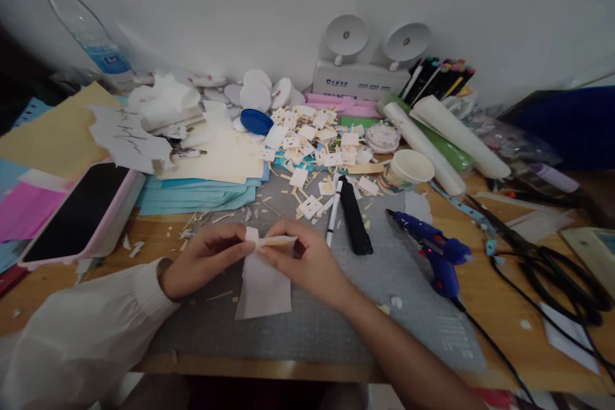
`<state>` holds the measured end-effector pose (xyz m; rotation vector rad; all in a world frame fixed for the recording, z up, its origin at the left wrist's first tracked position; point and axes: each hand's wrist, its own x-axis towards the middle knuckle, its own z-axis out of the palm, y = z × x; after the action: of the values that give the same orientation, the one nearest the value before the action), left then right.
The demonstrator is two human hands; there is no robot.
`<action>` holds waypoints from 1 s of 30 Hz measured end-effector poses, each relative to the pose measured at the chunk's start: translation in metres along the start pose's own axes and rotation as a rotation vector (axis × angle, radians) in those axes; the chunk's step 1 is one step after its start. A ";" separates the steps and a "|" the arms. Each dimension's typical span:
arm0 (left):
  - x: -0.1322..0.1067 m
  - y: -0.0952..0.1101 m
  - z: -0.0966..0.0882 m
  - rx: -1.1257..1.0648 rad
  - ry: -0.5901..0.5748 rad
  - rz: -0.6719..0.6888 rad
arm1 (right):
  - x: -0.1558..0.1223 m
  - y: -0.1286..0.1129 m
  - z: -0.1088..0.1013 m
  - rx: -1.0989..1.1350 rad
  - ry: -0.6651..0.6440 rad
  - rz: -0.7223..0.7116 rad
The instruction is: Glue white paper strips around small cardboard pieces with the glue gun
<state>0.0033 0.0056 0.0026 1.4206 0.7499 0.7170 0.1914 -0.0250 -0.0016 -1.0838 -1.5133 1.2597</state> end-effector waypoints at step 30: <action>0.000 -0.003 0.000 -0.055 0.022 -0.045 | -0.002 -0.001 0.003 0.132 0.060 0.179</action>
<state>0.0035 0.0054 -0.0002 1.3442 0.7717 0.7139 0.1888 -0.0275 -0.0014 -1.1788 -1.2915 1.4153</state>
